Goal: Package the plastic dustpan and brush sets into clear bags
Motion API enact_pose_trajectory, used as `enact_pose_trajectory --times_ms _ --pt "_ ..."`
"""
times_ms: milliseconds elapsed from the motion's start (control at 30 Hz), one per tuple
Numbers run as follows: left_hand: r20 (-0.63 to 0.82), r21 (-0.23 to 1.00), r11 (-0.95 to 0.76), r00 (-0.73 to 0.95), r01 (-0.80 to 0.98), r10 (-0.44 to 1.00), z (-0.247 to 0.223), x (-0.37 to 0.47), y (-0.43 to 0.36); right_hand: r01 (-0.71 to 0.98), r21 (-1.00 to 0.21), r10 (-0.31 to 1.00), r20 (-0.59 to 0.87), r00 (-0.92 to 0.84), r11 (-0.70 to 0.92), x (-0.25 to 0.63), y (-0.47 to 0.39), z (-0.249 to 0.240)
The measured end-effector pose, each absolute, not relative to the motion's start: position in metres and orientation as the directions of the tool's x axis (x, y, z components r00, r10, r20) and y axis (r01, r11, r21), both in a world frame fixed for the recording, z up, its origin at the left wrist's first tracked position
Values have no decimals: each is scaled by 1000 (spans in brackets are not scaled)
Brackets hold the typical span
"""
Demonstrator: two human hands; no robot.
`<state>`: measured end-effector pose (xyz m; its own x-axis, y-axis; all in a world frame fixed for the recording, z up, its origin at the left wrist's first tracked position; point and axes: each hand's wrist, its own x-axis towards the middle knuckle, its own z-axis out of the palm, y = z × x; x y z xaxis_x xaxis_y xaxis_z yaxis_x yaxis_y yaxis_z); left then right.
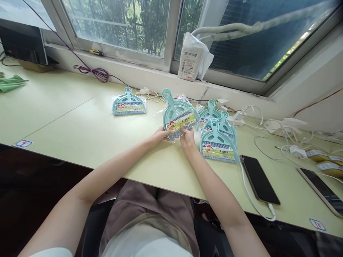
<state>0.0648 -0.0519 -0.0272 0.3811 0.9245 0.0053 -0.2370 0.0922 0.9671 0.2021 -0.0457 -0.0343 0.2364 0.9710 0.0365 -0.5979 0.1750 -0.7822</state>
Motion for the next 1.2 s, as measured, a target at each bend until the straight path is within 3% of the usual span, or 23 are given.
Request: enact_pose_trajectory --times_ms 133,467,667,1200 --pt "-16 961 143 471 -235 882 -26 64 -52 -603 -773 971 67 231 197 203 -46 -31" --pt "-29 979 88 306 -182 952 -27 62 -45 -606 -770 964 43 262 199 196 -36 -42" --pt "-33 988 81 333 -129 942 -21 59 -45 -631 -751 966 36 256 195 196 -36 -43" --pt "0 989 32 217 -145 976 -26 59 -44 -610 -774 975 42 217 169 195 -42 -43"
